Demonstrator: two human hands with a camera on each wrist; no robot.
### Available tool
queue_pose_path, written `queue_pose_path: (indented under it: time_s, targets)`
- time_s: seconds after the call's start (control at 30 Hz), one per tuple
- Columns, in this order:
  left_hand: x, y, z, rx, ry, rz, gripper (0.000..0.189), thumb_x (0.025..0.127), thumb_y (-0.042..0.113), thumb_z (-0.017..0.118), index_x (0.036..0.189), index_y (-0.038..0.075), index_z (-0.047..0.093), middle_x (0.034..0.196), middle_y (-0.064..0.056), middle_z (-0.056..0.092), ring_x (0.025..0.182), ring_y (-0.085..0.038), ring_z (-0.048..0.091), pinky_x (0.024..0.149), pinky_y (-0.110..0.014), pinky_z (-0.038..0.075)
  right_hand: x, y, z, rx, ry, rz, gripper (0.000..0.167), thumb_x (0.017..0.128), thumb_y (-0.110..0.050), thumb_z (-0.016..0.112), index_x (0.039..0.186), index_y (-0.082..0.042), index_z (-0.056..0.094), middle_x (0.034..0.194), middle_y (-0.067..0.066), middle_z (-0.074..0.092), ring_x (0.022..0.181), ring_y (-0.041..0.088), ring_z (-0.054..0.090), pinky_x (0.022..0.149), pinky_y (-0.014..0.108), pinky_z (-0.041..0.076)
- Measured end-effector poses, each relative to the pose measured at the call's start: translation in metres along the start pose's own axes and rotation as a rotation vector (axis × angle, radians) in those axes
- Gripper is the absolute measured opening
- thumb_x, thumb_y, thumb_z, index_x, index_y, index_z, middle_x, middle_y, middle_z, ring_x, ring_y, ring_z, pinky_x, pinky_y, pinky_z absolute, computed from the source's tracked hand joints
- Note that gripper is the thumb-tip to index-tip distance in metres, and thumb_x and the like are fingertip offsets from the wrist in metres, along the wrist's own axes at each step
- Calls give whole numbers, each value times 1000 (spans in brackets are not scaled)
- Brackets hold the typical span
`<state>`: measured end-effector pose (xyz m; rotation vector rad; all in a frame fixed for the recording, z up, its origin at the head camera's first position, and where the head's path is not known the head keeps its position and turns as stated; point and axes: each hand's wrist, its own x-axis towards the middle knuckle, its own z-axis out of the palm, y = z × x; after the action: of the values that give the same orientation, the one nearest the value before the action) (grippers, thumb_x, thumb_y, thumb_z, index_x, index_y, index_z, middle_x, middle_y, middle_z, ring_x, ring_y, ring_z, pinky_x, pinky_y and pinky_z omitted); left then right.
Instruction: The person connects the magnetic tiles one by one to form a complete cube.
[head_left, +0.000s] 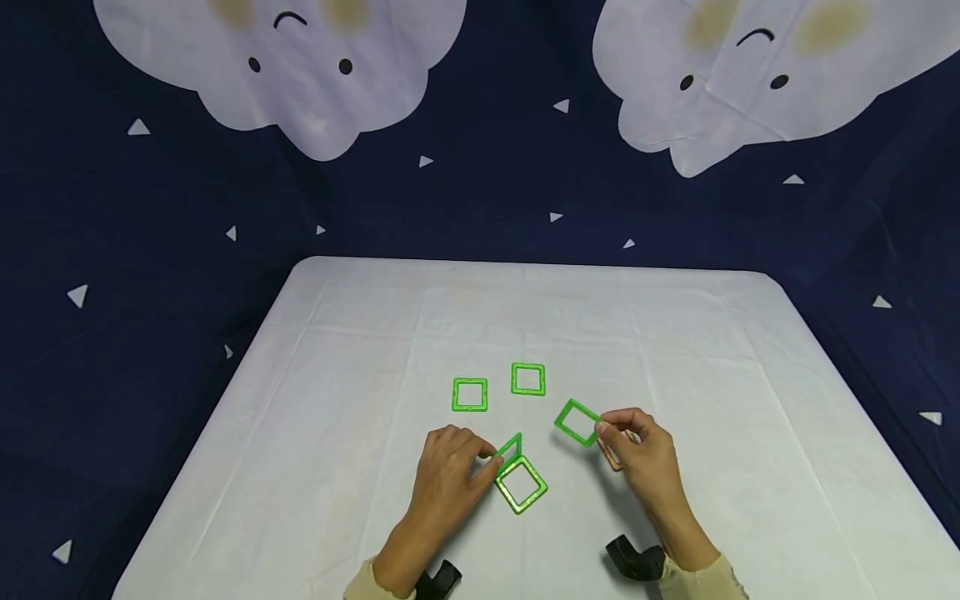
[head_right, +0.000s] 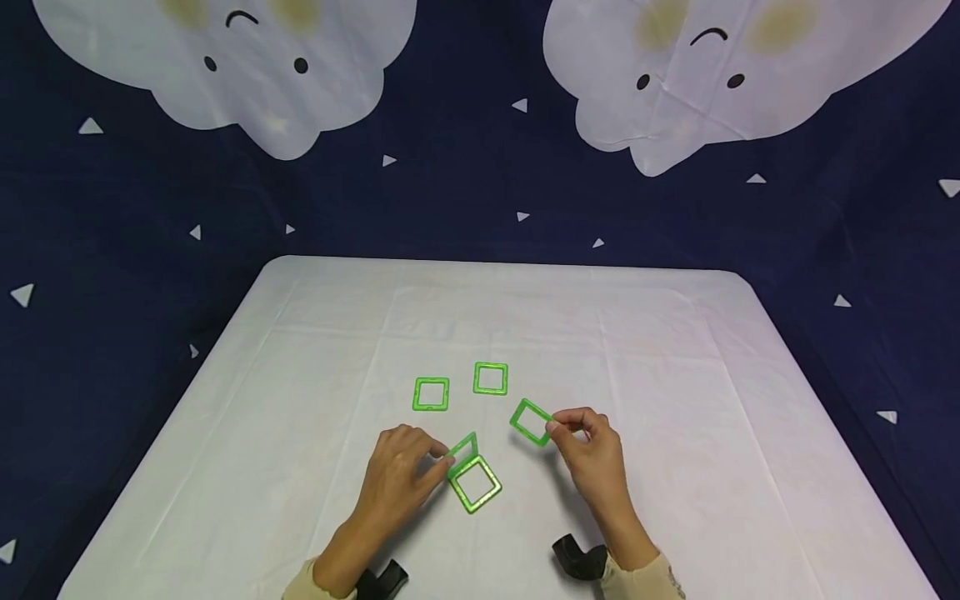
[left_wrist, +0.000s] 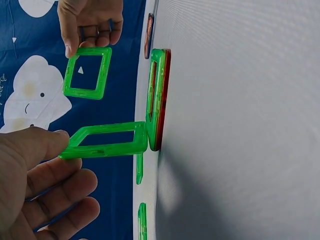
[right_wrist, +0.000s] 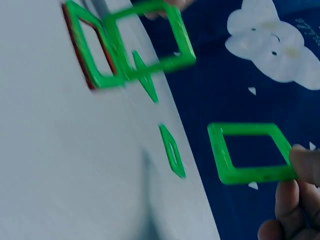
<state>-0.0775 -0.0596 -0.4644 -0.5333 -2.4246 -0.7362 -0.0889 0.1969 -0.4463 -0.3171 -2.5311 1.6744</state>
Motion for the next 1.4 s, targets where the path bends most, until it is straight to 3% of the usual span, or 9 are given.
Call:
queue_pose_path:
  time_s: [0.13,0.23,0.43,0.53,0.67,0.97,1.4]
  targets:
    - [0,0,0,-8,3,4,14,68,23,83,72,21,70,69,11,63,72,-9,56,77,-30,45,-13,-1,12,-37,100,-2,17,84,-25,72,93,-11,70,88,-1,58,86,3,49,77,23,38]
    - [-1,0,1,-15,8,8,14,68,22,83,72,21,70,69,11,63,71,-9,56,76,-30,45,-19,-1,18,-56,145,-17,13,82,-23,73,91,-13,70,87,0,60,84,4,48,69,21,39]
    - [-1,0,0,-7,7,10,14,68,22,83,72,22,70,69,12,63,73,-9,57,76,-29,45,-29,1,27,-40,148,-80,8,79,-13,75,85,-13,69,90,0,60,81,7,45,64,19,44]
    - [-1,0,0,-2,6,14,14,67,22,83,71,22,69,68,12,63,73,-9,57,77,-30,45,-31,2,31,-76,166,-136,11,76,-7,76,79,-14,68,87,-3,61,84,3,47,75,24,46]
    - [-2,0,1,-1,13,21,15,67,21,83,70,22,69,67,12,63,73,-9,57,77,-30,46,-35,4,35,-125,173,-137,13,73,-6,77,78,-14,68,84,-3,61,83,2,48,81,29,46]
    - [-2,0,1,-8,18,24,16,66,21,84,69,21,69,67,12,63,73,-9,57,76,-30,46,-41,8,45,-176,197,-196,16,69,-5,79,76,-15,68,76,1,57,76,15,49,72,26,32]
    - [-3,1,1,-12,8,22,15,67,21,83,70,21,69,68,11,63,73,-9,57,76,-30,46,-41,13,56,-181,197,-299,21,65,-1,79,72,-17,67,66,-8,58,75,8,46,73,26,29]
